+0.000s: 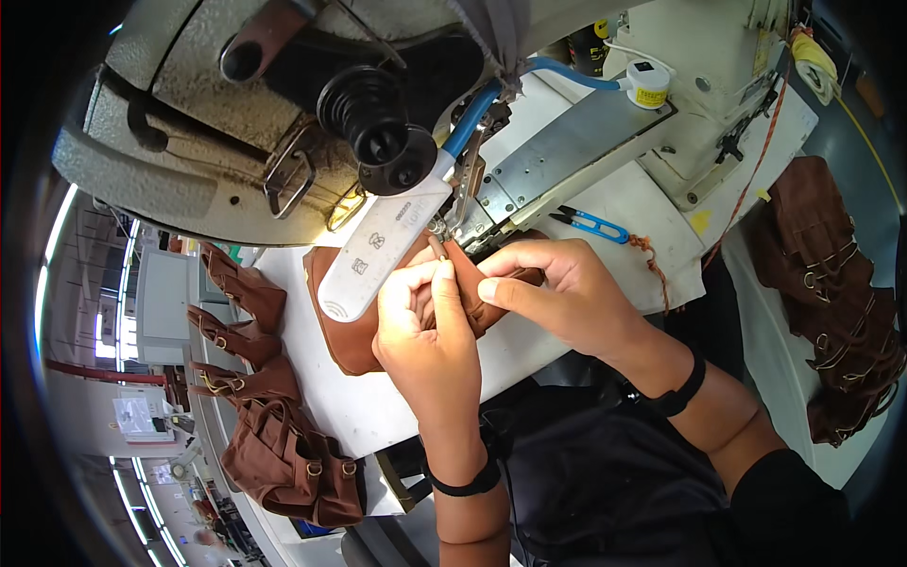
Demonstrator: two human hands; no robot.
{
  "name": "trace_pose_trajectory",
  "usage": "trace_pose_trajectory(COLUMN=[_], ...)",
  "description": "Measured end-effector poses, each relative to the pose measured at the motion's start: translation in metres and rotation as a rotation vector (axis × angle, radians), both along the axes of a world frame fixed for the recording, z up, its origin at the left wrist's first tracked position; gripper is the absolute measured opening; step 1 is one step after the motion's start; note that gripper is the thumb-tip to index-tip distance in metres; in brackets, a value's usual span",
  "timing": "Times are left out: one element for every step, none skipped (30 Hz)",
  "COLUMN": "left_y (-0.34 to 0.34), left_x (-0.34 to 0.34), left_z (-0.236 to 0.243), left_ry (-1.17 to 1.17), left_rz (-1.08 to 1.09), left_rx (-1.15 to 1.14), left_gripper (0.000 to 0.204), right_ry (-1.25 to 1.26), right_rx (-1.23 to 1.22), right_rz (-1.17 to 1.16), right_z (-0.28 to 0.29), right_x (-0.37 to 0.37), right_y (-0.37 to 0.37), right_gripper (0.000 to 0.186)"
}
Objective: The person uses an industrial sewing machine to stitch a zipper onto a brown leather handbag. They guide the bag under the needle, align the zipper tape, and sew along the edge. The person periodically stops to adjust the bag's position and trim excess thread with scissors.
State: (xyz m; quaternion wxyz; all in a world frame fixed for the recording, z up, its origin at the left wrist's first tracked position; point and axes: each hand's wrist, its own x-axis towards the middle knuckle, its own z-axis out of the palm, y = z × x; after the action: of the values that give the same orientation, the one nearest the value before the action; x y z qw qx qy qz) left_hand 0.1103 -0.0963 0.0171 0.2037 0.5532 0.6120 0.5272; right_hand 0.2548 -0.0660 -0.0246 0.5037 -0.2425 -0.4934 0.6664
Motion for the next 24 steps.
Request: trace_pose_trajectory(left_y=[0.002,0.003,0.005,0.007,0.009,0.012,0.014,0.017,0.019,0.022,0.023,0.023,0.023,0.023,0.023,0.020,0.019,0.017,0.014,0.010,0.004,0.000,-0.007,-0.014], left_x=[-0.002,-0.002,-0.002,-0.002,-0.002,-0.004,-0.005,-0.008,-0.011,-0.015,-0.019,-0.020,-0.020,-0.019,-0.018,-0.016,-0.018,-0.019,-0.016,-0.016,-0.019,-0.020,-0.023,-0.029], left_z=[-0.002,-0.002,-0.002,-0.003,-0.002,-0.001,0.001,0.001,0.000,-0.003,-0.004,-0.004,-0.004,-0.003,-0.002,0.002,0.003,0.003,0.004,0.003,0.001,-0.001,-0.003,-0.007], left_ry=[0.011,0.010,0.009,0.010,0.014,0.018,0.019,0.049,0.079,0.106,0.128,0.111,0.090,0.070,0.052,0.058,0.072,0.086,0.152,0.321,0.489,0.656,0.659,0.814], left_rz=[-0.007,-0.004,0.000,0.006,-0.001,-0.008,-0.012,-0.002,0.007,0.011,0.010,0.000,-0.009,-0.018,-0.046,-0.036,-0.037,-0.037,0.000,-0.028,-0.056,-0.092,-0.160,-0.193], left_rx=[0.025,0.035,0.044,0.051,0.030,0.008,-0.014,-0.002,0.009,0.020,0.015,0.021,0.024,0.028,0.051,0.029,0.044,0.060,0.082,0.163,0.245,0.329,0.343,0.396], left_gripper=[0.006,0.006,0.007,0.007,0.007,0.008,0.008,0.010,0.013,0.017,0.017,0.017,0.017,0.017,0.009,0.011,0.012,0.014,0.017,0.018,0.019,0.020,0.022,0.029], right_ry=[0.001,0.001,0.001,-0.016,-0.033,-0.051,-0.056,-0.080,-0.103,-0.130,-0.170,-0.201,-0.235,-0.270,-0.319,-0.282,-0.245,-0.208,-0.136,-0.202,-0.268,-0.333,-0.307,-0.264], right_rx=[-0.008,-0.015,-0.023,-0.027,-0.031,-0.035,-0.034,-0.032,-0.031,-0.031,-0.010,-0.001,0.006,0.013,-0.004,0.015,0.033,0.052,-0.028,-0.014,-0.001,0.011,0.064,0.083], right_rz=[0.004,0.008,0.012,0.012,0.011,0.010,-0.020,-0.023,-0.026,-0.034,-0.061,-0.061,-0.059,-0.056,0.017,0.031,0.046,0.061,0.146,0.139,0.131,0.117,0.114,0.077], right_z=[0.001,0.002,0.004,0.004,0.005,0.007,0.012,0.015,0.017,0.018,0.020,0.021,0.021,0.022,0.026,0.021,0.011,0.005,0.001,-0.003,-0.009,-0.016,-0.020,-0.020], right_x=[0.000,0.000,0.000,-0.001,-0.001,-0.002,-0.004,-0.006,-0.007,-0.008,-0.008,-0.007,-0.006,-0.003,0.003,0.005,0.005,0.007,0.014,0.017,0.018,0.020,0.018,0.018], right_y=[0.000,0.001,0.002,0.004,0.007,0.010,0.011,0.012,0.013,0.014,0.014,0.015,0.015,0.016,0.018,0.018,0.018,0.018,0.018,0.018,0.019,0.019,0.019,0.013], right_gripper=[0.017,0.017,0.017,0.017,0.016,0.016,0.016,0.016,0.016,0.016,0.017,0.017,0.016,0.016,0.016,0.017,0.018,0.020,0.025,0.026,0.026,0.027,0.029,0.028])
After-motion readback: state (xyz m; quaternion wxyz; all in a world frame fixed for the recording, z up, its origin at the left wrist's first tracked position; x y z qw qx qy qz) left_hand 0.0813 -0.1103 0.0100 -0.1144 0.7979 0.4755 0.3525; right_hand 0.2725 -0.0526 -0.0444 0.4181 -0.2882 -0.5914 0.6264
